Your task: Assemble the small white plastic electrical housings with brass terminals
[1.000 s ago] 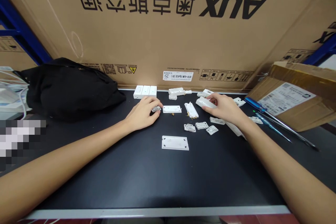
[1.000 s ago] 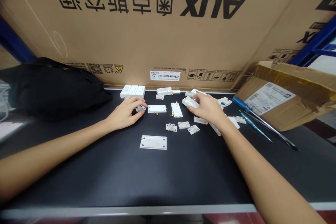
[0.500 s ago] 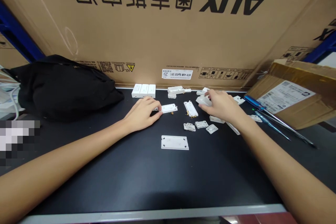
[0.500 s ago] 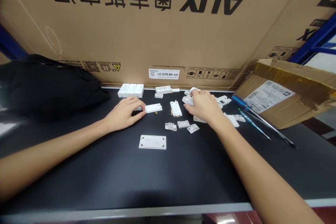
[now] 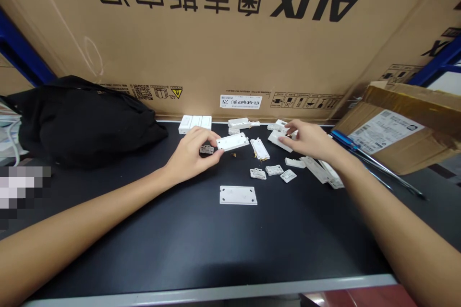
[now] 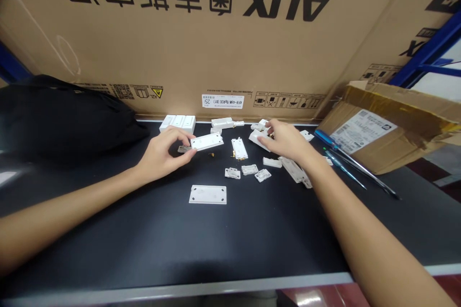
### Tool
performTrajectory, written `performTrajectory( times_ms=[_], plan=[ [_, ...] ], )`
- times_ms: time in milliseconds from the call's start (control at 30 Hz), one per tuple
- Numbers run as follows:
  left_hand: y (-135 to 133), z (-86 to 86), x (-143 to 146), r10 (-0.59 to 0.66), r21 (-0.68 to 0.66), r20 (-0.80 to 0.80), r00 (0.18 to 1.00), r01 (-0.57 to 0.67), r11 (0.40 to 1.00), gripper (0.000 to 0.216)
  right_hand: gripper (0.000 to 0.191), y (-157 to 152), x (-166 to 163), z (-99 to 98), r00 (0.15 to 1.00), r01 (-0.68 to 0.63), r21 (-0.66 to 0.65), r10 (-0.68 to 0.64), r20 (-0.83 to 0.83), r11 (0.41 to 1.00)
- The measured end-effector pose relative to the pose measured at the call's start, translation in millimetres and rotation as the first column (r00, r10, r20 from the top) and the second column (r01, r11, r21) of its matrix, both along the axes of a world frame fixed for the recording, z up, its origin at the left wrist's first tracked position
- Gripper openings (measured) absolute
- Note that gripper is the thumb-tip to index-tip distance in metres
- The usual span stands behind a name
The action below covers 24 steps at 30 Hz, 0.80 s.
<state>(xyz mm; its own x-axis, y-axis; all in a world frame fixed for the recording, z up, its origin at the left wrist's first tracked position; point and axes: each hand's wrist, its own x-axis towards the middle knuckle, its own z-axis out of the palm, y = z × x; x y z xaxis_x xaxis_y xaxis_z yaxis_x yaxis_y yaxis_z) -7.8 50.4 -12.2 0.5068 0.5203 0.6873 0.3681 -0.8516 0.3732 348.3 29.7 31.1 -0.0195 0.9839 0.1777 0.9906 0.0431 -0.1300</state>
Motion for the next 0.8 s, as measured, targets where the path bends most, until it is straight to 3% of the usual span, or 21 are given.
performTrajectory(
  times_ms=[67, 167, 267, 367, 467, 600, 700, 800],
  plan=[
    [-17.6, 5.3, 3.9, -0.174, 0.001, 0.021, 0.985, 0.174, 0.985, 0.016, 0.048, -5.3, 9.2, 11.5, 0.999, 0.047, 0.045, -0.048, 0.007, 0.998],
    [-47.9, 7.7, 13.0, -0.481, -0.026, -0.080, 0.873, 0.480, 0.877, 0.018, 0.038, -20.2, 24.5, 27.3, 0.995, 0.090, 0.069, -0.092, 0.030, 0.994],
    [-69.7, 4.0, 20.2, -0.594, -0.045, -0.197, 0.780, 0.598, 0.800, 0.015, 0.034, -42.6, 30.6, 32.1, 0.997, 0.055, 0.021, -0.056, 0.059, 0.998],
    [-75.8, 0.2, 20.2, -0.594, -0.091, -0.272, 0.757, 0.594, 0.799, 0.013, 0.030, -66.6, 24.5, 25.9, 0.992, -0.125, -0.059, 0.125, 0.008, 0.990],
    [-71.3, 0.9, 13.1, -0.556, -0.144, -0.312, 0.770, 0.541, 0.829, 0.015, 0.028, -83.2, 13.5, 13.9, 0.943, -0.333, -0.098, 0.329, -0.053, 0.938],
    [-61.4, 4.6, 0.6, -0.497, -0.207, -0.352, 0.793, 0.452, 0.868, 0.015, 0.028, -86.5, -0.8, 1.3, 0.903, -0.426, -0.043, 0.423, -0.071, 0.904],
    [-53.5, 4.6, -6.7, -0.482, -0.230, -0.357, 0.800, 0.425, 0.875, 0.017, 0.026, -81.1, -12.9, 7.2, 0.884, -0.464, -0.010, 0.462, -0.070, 0.886],
    [-46.7, 3.7, -11.2, -0.476, -0.247, -0.360, 0.803, 0.410, 0.878, 0.018, 0.026, -77.3, -22.7, 28.1, 0.861, -0.499, 0.054, 0.502, -0.080, 0.865]
  ],
)
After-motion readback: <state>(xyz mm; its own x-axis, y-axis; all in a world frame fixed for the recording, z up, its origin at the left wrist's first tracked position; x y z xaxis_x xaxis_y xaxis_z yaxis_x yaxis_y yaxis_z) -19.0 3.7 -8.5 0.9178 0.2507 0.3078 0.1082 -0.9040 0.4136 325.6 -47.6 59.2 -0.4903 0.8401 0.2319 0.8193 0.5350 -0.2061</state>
